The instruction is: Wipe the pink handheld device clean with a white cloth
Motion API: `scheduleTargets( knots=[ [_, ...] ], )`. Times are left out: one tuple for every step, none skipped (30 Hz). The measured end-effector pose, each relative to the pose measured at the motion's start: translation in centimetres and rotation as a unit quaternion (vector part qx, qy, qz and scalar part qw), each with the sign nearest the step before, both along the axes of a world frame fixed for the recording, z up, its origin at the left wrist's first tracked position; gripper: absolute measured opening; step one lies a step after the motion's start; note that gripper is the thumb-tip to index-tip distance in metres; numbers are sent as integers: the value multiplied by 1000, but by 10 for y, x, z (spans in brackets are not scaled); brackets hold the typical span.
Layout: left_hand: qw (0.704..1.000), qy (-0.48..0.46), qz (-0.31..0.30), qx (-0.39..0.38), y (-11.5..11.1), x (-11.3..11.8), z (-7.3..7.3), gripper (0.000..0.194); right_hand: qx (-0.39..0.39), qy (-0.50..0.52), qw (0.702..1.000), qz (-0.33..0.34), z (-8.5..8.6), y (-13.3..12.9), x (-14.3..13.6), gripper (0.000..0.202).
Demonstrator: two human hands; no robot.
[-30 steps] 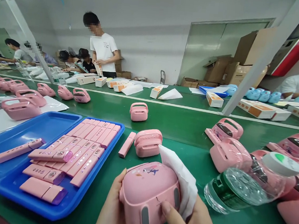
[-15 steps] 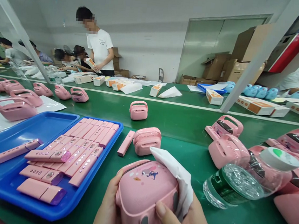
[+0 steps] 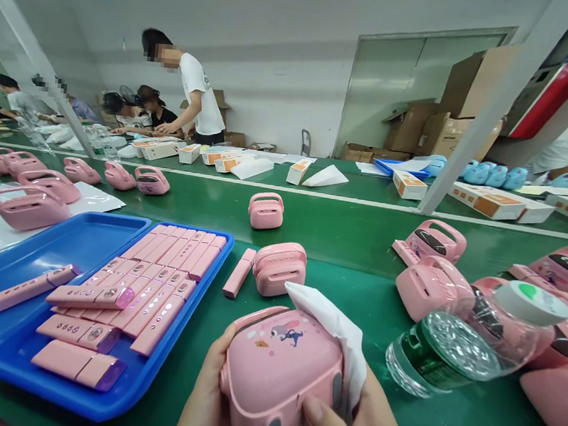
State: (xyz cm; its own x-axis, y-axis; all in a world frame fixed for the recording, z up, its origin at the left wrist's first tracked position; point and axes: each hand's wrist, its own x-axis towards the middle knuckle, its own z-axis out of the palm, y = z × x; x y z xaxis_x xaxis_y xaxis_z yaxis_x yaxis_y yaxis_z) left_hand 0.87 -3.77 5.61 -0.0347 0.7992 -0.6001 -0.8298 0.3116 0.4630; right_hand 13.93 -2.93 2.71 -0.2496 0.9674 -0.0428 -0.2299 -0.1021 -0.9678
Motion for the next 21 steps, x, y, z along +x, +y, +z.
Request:
scheduleTargets(
  knots=[
    [1000,7,0,-4,0,1,0,41,6,-21,1000,-6,2,0,-2,89],
    [1000,14,1,-3,0,2,0,41,8,-39,999,-13,4,-1,-4,89],
    [1000,23,4,3,0,3,0,40,9,-49,999,-20,5,-1,-6,87],
    [999,33,8,12,0,4,0,39,14,-50,998,-27,5,-1,-8,85],
    [999,45,14,23,0,5,0,38,21,-42,998,-34,5,-1,-10,82],
    [998,54,22,36,1,5,0,36,23,-31,998,-44,4,0,-10,77],
    [997,58,29,46,1,5,1,35,17,-17,998,-60,1,1,-9,71],
    [997,55,34,50,2,4,2,33,-2,0,997,-81,-3,2,-6,63],
    [997,46,36,49,2,3,4,33,-32,22,995,-97,-9,3,-1,58],
    [998,35,37,45,4,2,7,32,-74,48,990,-108,-16,5,7,55],
    [998,25,36,37,5,1,9,33,-120,75,983,-118,-23,6,16,55],
    [999,17,33,27,6,-1,11,34,-159,98,975,-122,-31,8,27,57],
    [999,16,33,19,7,-2,12,35,-186,111,968,-130,-38,9,37,59],
    [999,20,36,12,8,-3,12,36,-197,110,964,-139,-44,9,47,60],
    [999,26,38,4,9,-4,12,37,-187,93,966,-152,-48,10,54,58],
    [999,35,40,-1,10,-4,10,38,-153,59,972,-167,-50,10,59,52],
    [998,40,38,-4,10,-4,8,39,-90,12,981,-169,-50,11,60,46],
    [999,35,33,-1,10,-2,5,39,-13,-37,986,-161,-48,11,57,42],
    [1000,19,24,4,10,-1,3,39,65,-84,984,-145,-44,10,52,40],
    [1000,-2,14,11,10,0,0,40,131,-123,976,-124,-38,9,45,40],
    [999,-28,2,16,10,1,-2,42,180,-150,967,-104,-33,7,36,40]
  ],
)
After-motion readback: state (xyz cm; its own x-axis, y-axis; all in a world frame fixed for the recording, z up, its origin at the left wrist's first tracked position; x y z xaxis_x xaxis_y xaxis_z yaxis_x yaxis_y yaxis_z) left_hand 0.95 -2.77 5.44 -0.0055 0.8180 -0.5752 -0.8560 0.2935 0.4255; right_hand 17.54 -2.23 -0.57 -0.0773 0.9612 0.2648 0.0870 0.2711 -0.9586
